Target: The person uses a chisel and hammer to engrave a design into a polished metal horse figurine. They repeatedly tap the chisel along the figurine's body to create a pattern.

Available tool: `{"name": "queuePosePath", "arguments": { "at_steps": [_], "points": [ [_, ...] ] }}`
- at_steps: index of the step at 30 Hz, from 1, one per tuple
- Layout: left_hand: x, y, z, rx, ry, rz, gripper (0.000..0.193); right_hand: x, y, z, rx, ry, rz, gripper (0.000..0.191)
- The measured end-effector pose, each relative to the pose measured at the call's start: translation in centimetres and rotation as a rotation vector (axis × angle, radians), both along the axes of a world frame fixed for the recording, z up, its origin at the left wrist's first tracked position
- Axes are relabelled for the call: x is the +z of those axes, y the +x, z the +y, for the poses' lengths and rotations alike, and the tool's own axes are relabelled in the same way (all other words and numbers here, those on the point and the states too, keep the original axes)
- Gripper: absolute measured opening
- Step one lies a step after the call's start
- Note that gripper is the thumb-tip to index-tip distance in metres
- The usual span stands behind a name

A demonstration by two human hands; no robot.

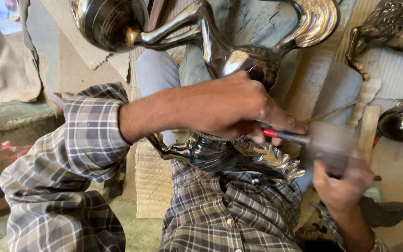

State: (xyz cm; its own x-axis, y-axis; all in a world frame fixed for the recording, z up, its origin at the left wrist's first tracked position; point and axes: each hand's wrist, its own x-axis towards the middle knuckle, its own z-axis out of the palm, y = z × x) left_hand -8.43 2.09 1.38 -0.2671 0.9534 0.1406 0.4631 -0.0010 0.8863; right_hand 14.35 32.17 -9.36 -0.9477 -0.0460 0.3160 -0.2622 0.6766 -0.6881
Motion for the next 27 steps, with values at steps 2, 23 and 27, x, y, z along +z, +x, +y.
{"name": "queuePosePath", "arguments": {
  "at_steps": [2,23,27],
  "points": [
    [-0.1,-0.8,0.0,-0.034,-0.152,0.012,0.037,-0.5,0.7,-0.1,-0.02,0.092,-0.029,0.109],
    [-0.7,-1.6,1.2,-0.252,0.006,-0.097,0.052,-0.6,0.7,-1.3,-0.105,-0.4,0.044,0.047],
    [-0.6,-0.9,1.1,-0.182,-0.094,-0.025,0.047,-0.7,0.7,-1.7,-0.133,-0.086,-0.005,0.05]
  ]
}}
